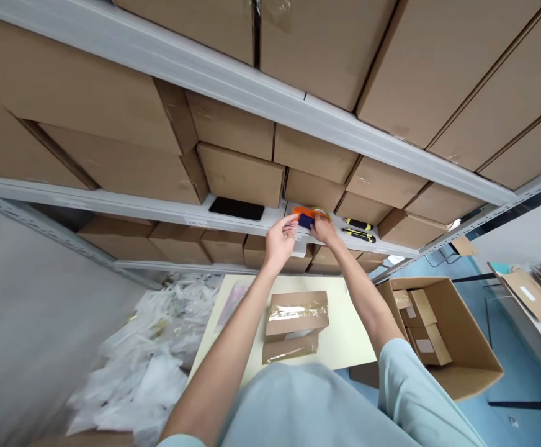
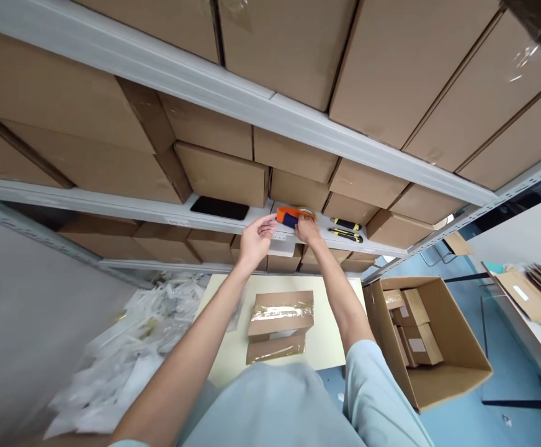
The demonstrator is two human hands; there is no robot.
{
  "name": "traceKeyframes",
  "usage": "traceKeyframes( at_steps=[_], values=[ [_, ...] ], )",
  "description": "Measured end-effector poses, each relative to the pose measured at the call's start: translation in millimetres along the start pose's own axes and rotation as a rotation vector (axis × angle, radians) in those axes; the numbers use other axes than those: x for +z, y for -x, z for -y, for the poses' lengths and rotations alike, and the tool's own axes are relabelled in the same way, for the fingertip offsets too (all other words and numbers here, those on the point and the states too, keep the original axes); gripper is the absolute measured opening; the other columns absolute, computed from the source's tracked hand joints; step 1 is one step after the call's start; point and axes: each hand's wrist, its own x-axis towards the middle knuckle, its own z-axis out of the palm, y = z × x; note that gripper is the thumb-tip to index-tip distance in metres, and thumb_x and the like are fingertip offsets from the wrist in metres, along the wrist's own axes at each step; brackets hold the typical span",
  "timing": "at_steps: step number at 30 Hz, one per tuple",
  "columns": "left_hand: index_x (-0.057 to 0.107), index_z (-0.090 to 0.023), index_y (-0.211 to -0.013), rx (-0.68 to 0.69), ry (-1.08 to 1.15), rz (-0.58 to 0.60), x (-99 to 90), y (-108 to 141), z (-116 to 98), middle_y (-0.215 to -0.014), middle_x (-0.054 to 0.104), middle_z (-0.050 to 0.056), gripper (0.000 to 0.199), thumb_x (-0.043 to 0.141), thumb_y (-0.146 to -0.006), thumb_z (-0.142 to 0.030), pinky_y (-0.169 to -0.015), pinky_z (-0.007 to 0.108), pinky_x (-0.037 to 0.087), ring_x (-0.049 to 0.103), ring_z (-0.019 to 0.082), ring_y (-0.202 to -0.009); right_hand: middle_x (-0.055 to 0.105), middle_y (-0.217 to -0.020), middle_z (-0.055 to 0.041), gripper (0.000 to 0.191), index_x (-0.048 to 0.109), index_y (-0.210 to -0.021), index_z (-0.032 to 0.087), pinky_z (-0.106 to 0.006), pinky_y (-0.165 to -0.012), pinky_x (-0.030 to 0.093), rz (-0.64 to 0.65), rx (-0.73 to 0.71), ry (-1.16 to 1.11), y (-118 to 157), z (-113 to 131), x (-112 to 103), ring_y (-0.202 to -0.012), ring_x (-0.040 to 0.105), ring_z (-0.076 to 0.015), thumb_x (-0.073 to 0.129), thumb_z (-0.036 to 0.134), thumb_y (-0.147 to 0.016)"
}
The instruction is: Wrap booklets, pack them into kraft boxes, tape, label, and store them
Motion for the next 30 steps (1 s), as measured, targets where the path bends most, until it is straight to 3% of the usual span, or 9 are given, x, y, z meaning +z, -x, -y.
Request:
traceKeyframes(
  at_steps=[5,9,12,14,17,19,22,26,30],
  values=[
    [0.079,-0.016,-0.127,-0.118,0.048,-0.020,-28.1,41,41,-0.110,0.083,0.011,0.042,0.060,-0.089,-0.019,-0.102,0.042,0.067,0.080,0.023,-0.100,0.047,-0.170,-0.0296,0.066,0.036,-0.169,0.000,-0.058,-0.135,0.034,-0.241,-0.068,-0.035,23,-21,31,-0.159,0.044,-0.0392,0.043,0.025,-0.109],
    [0.075,-0.017,-0.130,-0.316,-0.084,-0.068,-60.6,121,99,-0.127,0.081,0.015,0.039,0.065,-0.097,-0.035,-0.116,0.044,0.060,0.078,0.027,-0.122,0.043,-0.175,-0.0253,0.065,0.033,-0.172,0.009,-0.059,-0.136,0.034,-0.347,-0.039,-0.217,100,-60,97,-0.165,0.038,-0.0347,0.033,0.039,-0.115],
    [0.071,-0.014,-0.132,-0.550,-0.261,-0.068,-69.2,190,131,-0.141,0.075,0.021,0.043,0.064,-0.099,-0.040,-0.119,0.045,0.056,0.072,0.032,-0.134,0.042,-0.175,-0.0282,0.073,0.031,-0.172,0.006,-0.060,-0.136,0.034,-0.204,0.142,-0.351,184,-75,163,-0.167,0.038,-0.0358,0.030,0.052,-0.116],
    [0.070,-0.015,-0.129,-0.671,-0.417,0.027,-62.8,223,142,-0.135,0.076,0.022,0.043,0.064,-0.100,-0.046,-0.116,0.047,0.057,0.073,0.035,-0.132,0.043,-0.172,-0.0339,0.086,0.028,-0.172,0.000,-0.058,-0.132,0.041,-0.029,0.289,-0.423,232,-70,201,-0.164,0.043,-0.0396,0.034,0.063,-0.113],
    [0.070,-0.019,-0.123,-0.773,-0.652,0.158,-44.5,248,150,-0.114,0.081,0.018,0.049,0.065,-0.100,-0.062,-0.105,0.048,0.059,0.077,0.039,-0.118,0.045,-0.169,-0.0382,0.107,0.020,-0.173,-0.002,-0.056,-0.120,0.053,0.166,0.471,-0.488,268,-54,240,-0.153,0.056,-0.0447,0.045,0.077,-0.106],
    [0.070,-0.021,-0.121,-0.821,-0.744,0.162,-34.9,252,155,-0.110,0.081,0.017,0.057,0.071,-0.094,-0.071,-0.098,0.047,0.059,0.077,0.040,-0.111,0.049,-0.167,-0.0367,0.111,0.018,-0.174,0.002,-0.055,-0.114,0.056,0.204,0.560,-0.486,271,-48,252,-0.146,0.063,-0.0453,0.050,0.081,-0.103],
    [0.070,-0.020,-0.121,-0.832,-0.768,0.155,-31.8,254,166,-0.109,0.082,0.017,0.065,0.078,-0.087,-0.075,-0.094,0.044,0.058,0.078,0.040,-0.108,0.068,-0.151,-0.0296,0.098,0.022,-0.172,0.008,-0.053,-0.108,0.057,0.254,0.615,-0.511,265,-49,254,-0.134,0.071,-0.0428,0.049,0.076,-0.106],
    [0.071,-0.019,-0.117,-0.772,-0.777,0.170,-42.5,258,178,-0.093,0.081,0.016,0.060,0.066,-0.096,-0.075,-0.092,0.043,0.056,0.077,0.039,-0.099,0.079,-0.134,-0.0193,0.076,0.025,-0.171,0.014,-0.048,-0.105,0.057,0.282,0.605,-0.620,264,-57,250,-0.123,0.075,-0.0379,0.037,0.064,-0.114],
    [0.071,-0.021,-0.114,-0.734,-0.690,0.262,-55.7,256,175,-0.098,0.080,0.014,0.048,0.052,-0.106,-0.065,-0.095,0.041,0.055,0.075,0.035,-0.102,0.073,-0.139,-0.0259,0.077,0.027,-0.169,0.006,-0.052,-0.112,0.054,0.302,0.603,-0.641,269,-59,245,-0.132,0.069,-0.0383,0.035,0.060,-0.114]
  ],
)
